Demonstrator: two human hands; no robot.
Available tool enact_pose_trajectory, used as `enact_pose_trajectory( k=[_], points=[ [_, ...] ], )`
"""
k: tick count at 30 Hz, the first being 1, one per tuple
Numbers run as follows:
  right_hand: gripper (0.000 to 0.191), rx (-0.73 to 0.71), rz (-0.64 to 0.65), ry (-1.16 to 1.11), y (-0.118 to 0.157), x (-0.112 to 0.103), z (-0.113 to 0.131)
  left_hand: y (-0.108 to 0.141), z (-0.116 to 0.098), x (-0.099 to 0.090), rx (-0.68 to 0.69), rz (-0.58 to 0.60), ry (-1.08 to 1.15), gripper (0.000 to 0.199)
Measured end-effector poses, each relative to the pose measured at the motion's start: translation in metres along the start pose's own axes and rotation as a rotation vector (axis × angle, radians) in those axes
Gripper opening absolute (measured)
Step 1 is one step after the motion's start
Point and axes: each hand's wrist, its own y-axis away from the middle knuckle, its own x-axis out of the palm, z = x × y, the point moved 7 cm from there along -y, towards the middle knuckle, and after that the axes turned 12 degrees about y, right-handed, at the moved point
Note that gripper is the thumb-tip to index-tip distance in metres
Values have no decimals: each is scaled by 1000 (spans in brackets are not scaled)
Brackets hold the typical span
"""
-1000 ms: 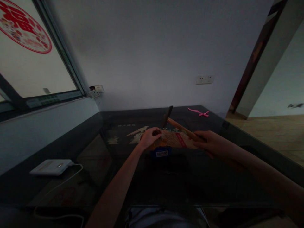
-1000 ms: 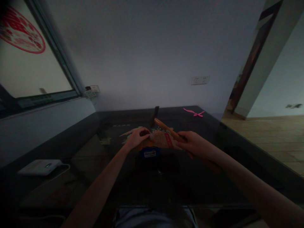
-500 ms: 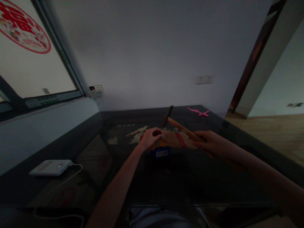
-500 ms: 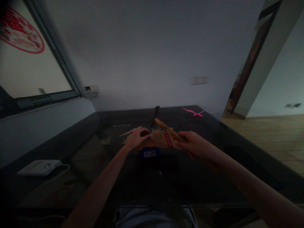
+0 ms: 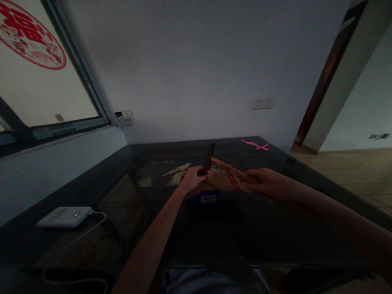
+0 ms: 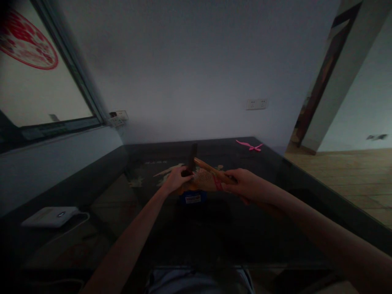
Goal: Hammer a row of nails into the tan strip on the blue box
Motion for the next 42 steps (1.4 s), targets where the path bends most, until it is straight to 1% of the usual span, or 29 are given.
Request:
enact_pose_trajectory(
  k=[2, 7, 12, 18, 23, 25, 29, 34, 39, 42],
  points=[
    [30, 7, 1, 17, -1, -3, 1, 1, 0, 0, -3, 1, 1, 9],
    [27, 21, -52, 43, 1, -15, 5, 0, 3, 2, 29, 12, 1, 8],
    [32, 12, 33, 42, 1, -5, 7, -1, 8, 4, -13, 24, 13, 14],
    [27, 27, -32, 56, 3, -9, 8, -1, 2, 3, 20, 25, -12, 9],
    [31, 10, 25, 81, 2, -4, 6, 0, 1, 3, -31, 27, 6, 13],
    [30, 22, 10, 79, 3, -5, 6, 1, 0, 3, -40, 29, 1, 11],
    [28, 41, -32, 84, 3, -10, 5, 0, -2, 2, -13, 27, -20, 8],
    [35, 33, 33, 80, 3, -4, 6, -1, 3, 4, -49, 39, 19, 11],
    [31, 38, -31, 92, 5, -10, 8, -1, 2, 3, -1, 27, -16, 10],
    [35, 31, -25, 76, 3, -8, 7, -1, 2, 4, -2, 39, -5, 10]
  ],
)
